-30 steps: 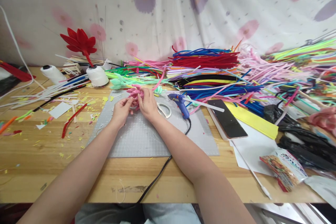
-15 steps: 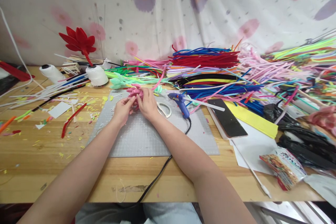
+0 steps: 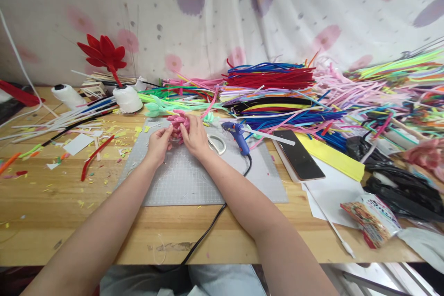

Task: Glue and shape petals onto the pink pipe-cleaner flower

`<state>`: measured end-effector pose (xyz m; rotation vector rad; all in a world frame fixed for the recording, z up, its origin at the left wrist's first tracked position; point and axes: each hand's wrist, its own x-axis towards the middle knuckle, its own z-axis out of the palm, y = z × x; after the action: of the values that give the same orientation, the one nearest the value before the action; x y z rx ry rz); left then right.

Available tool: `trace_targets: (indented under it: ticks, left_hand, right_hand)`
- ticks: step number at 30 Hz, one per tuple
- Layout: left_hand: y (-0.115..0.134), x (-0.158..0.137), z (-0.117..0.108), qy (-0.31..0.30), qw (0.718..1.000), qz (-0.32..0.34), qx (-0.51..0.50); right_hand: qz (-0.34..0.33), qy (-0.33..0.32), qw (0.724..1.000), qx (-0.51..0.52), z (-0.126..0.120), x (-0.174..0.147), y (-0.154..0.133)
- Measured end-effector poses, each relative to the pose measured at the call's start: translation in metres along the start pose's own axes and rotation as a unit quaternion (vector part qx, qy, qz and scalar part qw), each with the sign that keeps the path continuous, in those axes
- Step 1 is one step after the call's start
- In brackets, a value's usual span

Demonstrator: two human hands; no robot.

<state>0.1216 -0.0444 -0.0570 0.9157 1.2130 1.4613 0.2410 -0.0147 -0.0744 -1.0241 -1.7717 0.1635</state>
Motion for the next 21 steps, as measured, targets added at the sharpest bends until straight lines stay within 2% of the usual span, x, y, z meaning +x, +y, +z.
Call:
trace_targets:
  ticks: [3, 6, 10, 13, 15, 17, 19, 21]
  left_hand:
    - [0.004, -0.001, -0.008, 0.035, 0.999, -0.002, -0.022]
    - [0.011, -0.001, -0.016, 0.095, 0.992, -0.027, -0.084]
    - [0.026, 0.004, -0.031, 0.144, 0.962, -0.03, -0.229]
    - [0.039, 0.011, -0.047, 0.172, 0.941, -0.004, -0.292]
    - [0.047, 0.016, -0.058, 0.218, 0.925, 0.021, -0.311]
    - [0.052, 0.019, -0.069, 0.254, 0.906, 0.035, -0.338]
    - [0.055, 0.02, -0.076, 0.227, 0.899, 0.027, -0.375]
    - [0.056, 0.019, -0.08, 0.152, 0.899, 0.016, -0.411]
  right_hand:
    - [0.006, -0.006, 1.0, 0.004, -0.008, -0.001, -0.001]
    - [0.012, -0.007, 1.0, 0.004, -0.016, -0.004, 0.0]
    - [0.023, 0.006, 1.0, -0.007, -0.023, -0.005, 0.004]
    - [0.014, 0.009, 1.0, -0.021, -0.028, -0.003, 0.002]
    - [-0.004, -0.016, 0.999, -0.033, -0.034, -0.001, -0.001]
    - [-0.025, -0.074, 0.996, -0.053, -0.042, 0.001, -0.005]
    - [-0.044, -0.139, 0.986, -0.075, -0.054, -0.001, -0.008]
    - [-0.049, -0.187, 0.977, -0.095, -0.068, -0.006, -0.008]
